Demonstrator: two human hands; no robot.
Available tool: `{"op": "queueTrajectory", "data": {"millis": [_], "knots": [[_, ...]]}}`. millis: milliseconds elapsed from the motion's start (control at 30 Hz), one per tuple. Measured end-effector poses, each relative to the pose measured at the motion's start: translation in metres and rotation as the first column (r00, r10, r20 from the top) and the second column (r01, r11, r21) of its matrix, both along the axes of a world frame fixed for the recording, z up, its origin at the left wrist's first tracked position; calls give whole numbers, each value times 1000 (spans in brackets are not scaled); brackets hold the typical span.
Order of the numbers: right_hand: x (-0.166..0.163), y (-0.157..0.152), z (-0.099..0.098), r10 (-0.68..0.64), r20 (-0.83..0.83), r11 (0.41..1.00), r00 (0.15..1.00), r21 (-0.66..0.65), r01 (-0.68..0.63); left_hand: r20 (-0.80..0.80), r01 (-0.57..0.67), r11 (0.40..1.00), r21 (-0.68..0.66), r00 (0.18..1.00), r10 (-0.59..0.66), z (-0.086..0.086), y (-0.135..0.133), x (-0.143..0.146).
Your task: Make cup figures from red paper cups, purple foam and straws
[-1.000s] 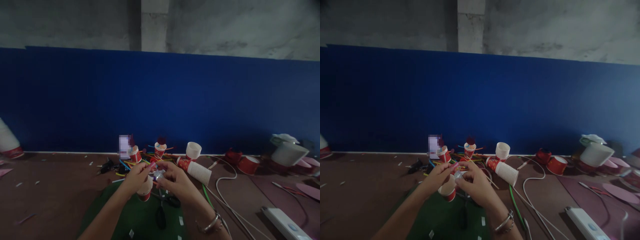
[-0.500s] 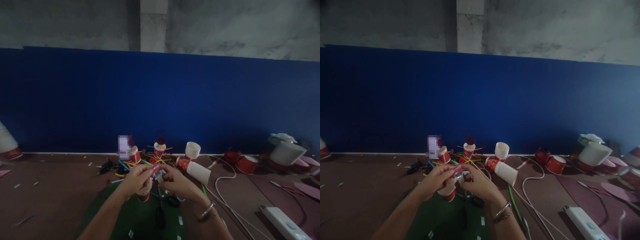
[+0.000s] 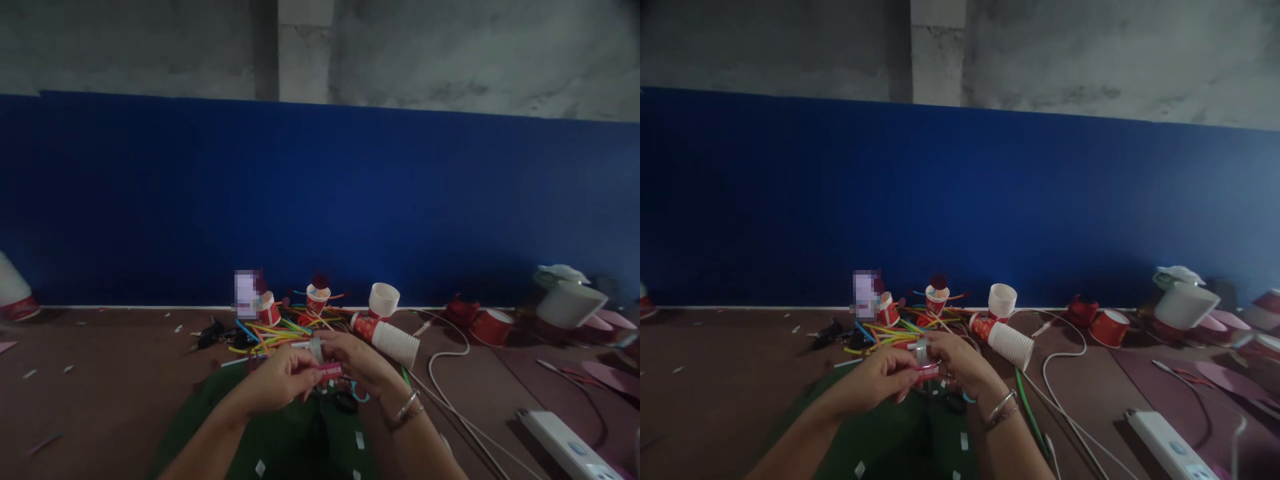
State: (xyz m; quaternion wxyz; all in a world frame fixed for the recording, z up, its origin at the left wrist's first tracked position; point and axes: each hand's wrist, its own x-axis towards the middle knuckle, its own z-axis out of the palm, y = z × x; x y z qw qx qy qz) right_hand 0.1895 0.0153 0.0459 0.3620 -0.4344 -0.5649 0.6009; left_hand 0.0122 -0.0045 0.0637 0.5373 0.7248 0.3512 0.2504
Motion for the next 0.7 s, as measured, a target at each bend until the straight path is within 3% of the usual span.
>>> {"op": "queueTrajectory", "data": {"millis": [300,500,700], "knots": [[-5,-4,7,-220,-222,972,950,-126,196,-212,21,997,71,977,-6,-17,2,7],[-3,-10,17,-212,-298,977,931,-71,200,-236,-15,994,105,971,40,-26,6,5],[-4,-11,19,-213,-360,976,908,-42,213,-316,-41,991,129,945,81,-22,6,6]]}}
